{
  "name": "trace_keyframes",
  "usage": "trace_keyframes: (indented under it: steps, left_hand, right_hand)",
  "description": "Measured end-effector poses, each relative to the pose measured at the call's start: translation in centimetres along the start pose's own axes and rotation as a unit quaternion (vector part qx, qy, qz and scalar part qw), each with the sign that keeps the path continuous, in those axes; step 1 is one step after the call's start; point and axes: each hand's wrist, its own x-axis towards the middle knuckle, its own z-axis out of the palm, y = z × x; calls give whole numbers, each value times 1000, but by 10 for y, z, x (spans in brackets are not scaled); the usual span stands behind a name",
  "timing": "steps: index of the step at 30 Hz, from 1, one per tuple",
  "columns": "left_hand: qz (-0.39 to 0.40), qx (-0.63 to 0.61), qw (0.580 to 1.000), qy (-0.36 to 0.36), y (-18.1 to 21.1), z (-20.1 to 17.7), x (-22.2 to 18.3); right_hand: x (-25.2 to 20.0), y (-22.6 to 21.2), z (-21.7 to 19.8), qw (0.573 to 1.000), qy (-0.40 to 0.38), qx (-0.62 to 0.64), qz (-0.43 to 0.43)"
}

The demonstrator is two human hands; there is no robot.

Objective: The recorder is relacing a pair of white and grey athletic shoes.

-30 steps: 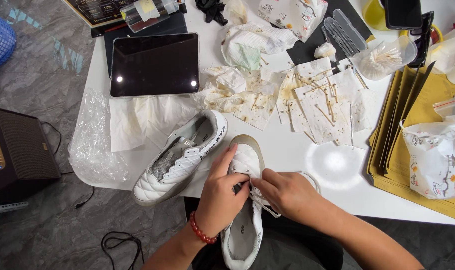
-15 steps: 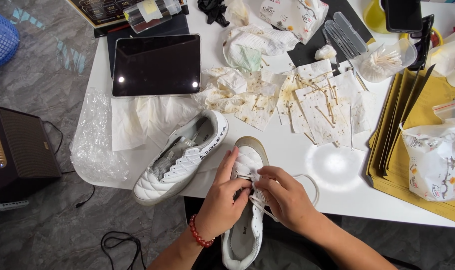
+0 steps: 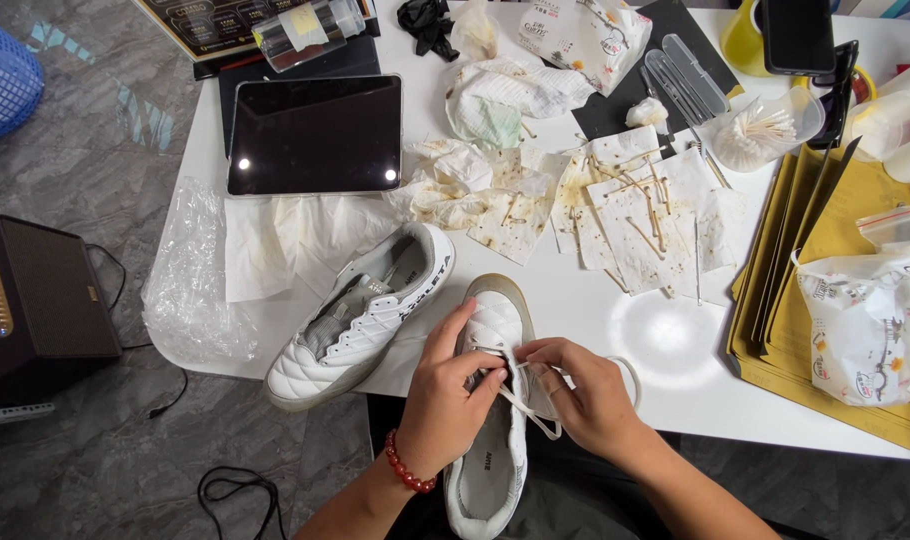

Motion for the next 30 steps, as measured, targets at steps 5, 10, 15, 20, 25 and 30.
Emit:
trace_keyframes:
  steps: [5, 10, 15, 20, 25, 30]
  left_hand:
    - [-43, 15, 999, 19, -2, -1, -2]
    - [-61, -19, 997, 34, -2, -9, -7]
    - [-122, -40, 992, 21, -2, -15, -7]
    - [-7, 80, 994, 75, -7, -5, -10]
    - [-6, 98, 993, 69, -7, -10, -7]
    - [-24, 59, 997, 46, -10, -17, 3]
  right_hand:
    - [-20, 22, 4, 972, 44, 183, 140]
    - [-11, 25, -14, 977, 72, 146, 140]
    - [7, 7, -23, 970, 86, -139, 180]
    - [18, -28, -8, 994, 4, -92, -50]
    - [23, -43, 1, 988, -76, -109, -78]
    - [20, -43, 2, 988, -82, -112, -61]
